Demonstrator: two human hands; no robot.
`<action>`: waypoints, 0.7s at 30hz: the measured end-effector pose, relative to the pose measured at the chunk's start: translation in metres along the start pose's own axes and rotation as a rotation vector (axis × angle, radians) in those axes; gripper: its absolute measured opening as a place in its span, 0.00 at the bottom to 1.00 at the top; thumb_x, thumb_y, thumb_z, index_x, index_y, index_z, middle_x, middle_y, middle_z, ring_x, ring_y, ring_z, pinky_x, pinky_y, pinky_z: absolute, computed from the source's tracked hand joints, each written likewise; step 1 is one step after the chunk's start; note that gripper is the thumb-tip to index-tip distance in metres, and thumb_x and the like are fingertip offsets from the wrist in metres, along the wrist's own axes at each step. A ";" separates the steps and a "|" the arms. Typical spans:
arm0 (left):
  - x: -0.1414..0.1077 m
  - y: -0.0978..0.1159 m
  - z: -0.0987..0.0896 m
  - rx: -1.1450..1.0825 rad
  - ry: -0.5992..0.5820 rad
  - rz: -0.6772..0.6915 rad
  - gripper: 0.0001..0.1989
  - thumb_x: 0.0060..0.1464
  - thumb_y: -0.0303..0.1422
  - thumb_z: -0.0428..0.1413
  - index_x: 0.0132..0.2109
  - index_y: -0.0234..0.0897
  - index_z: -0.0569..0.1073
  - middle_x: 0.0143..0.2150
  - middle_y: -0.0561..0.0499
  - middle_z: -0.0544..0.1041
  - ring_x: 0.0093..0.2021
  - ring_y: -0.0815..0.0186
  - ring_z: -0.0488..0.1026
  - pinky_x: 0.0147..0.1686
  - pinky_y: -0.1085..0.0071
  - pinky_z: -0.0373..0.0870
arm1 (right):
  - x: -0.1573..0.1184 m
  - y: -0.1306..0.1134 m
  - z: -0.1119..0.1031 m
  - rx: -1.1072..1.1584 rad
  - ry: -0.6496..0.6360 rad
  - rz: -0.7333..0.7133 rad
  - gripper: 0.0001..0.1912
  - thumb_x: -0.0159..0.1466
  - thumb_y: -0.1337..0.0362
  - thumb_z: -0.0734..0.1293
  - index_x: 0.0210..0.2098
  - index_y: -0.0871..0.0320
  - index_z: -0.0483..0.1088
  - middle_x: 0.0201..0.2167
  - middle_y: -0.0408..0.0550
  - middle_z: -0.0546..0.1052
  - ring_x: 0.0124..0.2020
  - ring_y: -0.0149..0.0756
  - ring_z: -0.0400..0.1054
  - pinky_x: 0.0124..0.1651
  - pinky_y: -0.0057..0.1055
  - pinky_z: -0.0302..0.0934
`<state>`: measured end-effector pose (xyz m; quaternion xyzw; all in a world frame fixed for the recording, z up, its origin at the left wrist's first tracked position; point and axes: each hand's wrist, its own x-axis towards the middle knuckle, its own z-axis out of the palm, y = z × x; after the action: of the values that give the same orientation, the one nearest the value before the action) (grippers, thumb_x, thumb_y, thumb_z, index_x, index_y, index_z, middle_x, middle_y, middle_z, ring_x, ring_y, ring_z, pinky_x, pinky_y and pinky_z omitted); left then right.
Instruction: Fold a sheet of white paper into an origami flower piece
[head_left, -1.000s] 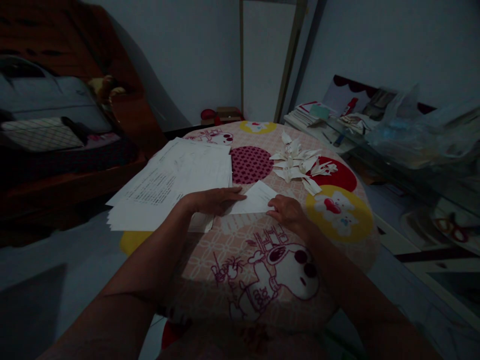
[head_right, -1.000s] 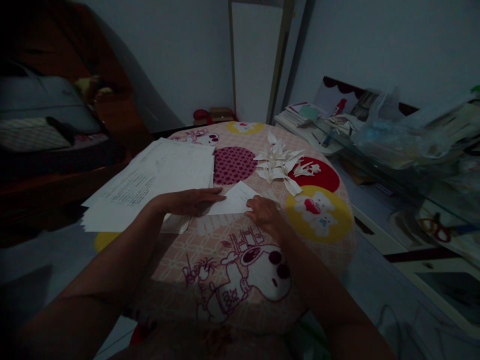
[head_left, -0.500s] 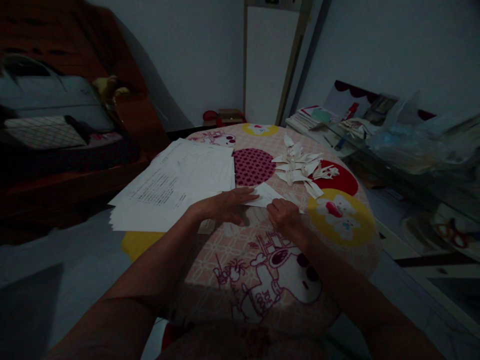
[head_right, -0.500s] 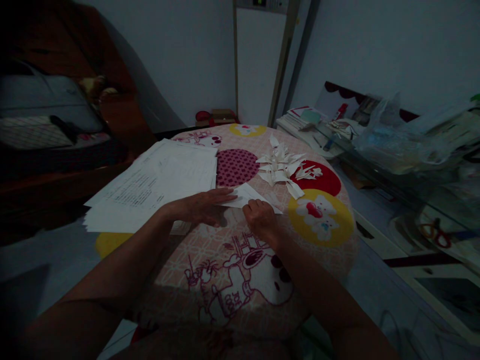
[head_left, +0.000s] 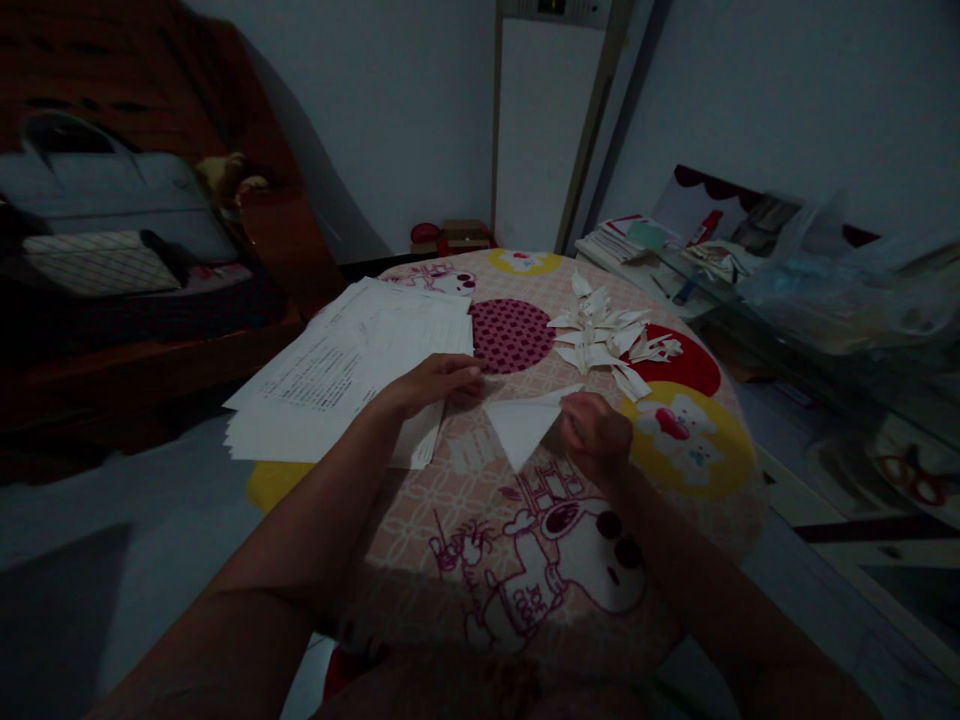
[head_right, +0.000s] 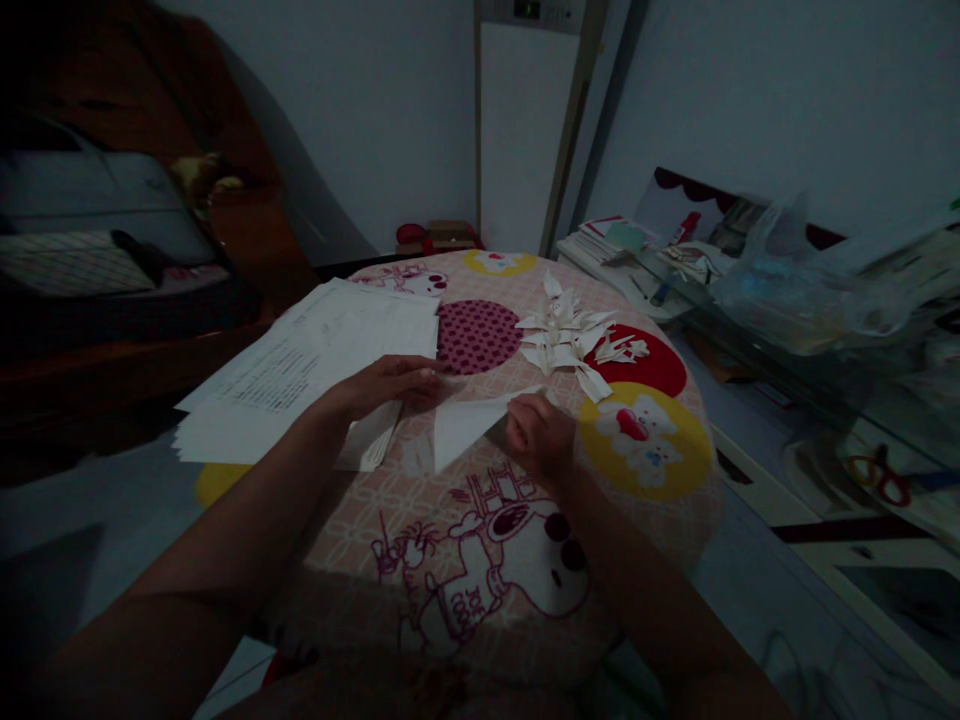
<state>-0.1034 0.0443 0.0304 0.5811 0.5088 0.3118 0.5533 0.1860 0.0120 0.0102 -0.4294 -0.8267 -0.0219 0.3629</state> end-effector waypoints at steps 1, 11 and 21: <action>0.001 -0.001 0.002 -0.023 -0.029 -0.005 0.24 0.60 0.45 0.56 0.58 0.34 0.72 0.52 0.39 0.79 0.48 0.59 0.78 0.50 0.58 0.76 | 0.000 0.000 -0.001 0.025 0.056 0.019 0.11 0.65 0.68 0.60 0.38 0.56 0.75 0.39 0.54 0.80 0.43 0.38 0.75 0.46 0.33 0.68; 0.005 0.003 0.020 -0.567 -0.233 0.061 0.21 0.53 0.34 0.65 0.53 0.32 0.77 0.46 0.42 0.81 0.39 0.68 0.79 0.39 0.78 0.77 | 0.008 0.012 0.005 0.228 0.499 -0.137 0.10 0.61 0.74 0.66 0.38 0.52 0.72 0.35 0.46 0.80 0.37 0.36 0.77 0.40 0.34 0.72; 0.005 0.004 0.031 -0.680 -0.166 0.114 0.22 0.48 0.33 0.69 0.50 0.33 0.78 0.41 0.47 0.82 0.36 0.70 0.78 0.38 0.78 0.77 | 0.006 0.003 0.009 0.233 0.443 -0.126 0.12 0.60 0.75 0.65 0.37 0.52 0.71 0.36 0.45 0.79 0.38 0.35 0.77 0.40 0.34 0.73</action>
<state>-0.0726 0.0395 0.0270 0.4144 0.2958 0.4455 0.7364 0.1810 0.0216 0.0067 -0.3171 -0.7493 -0.0426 0.5799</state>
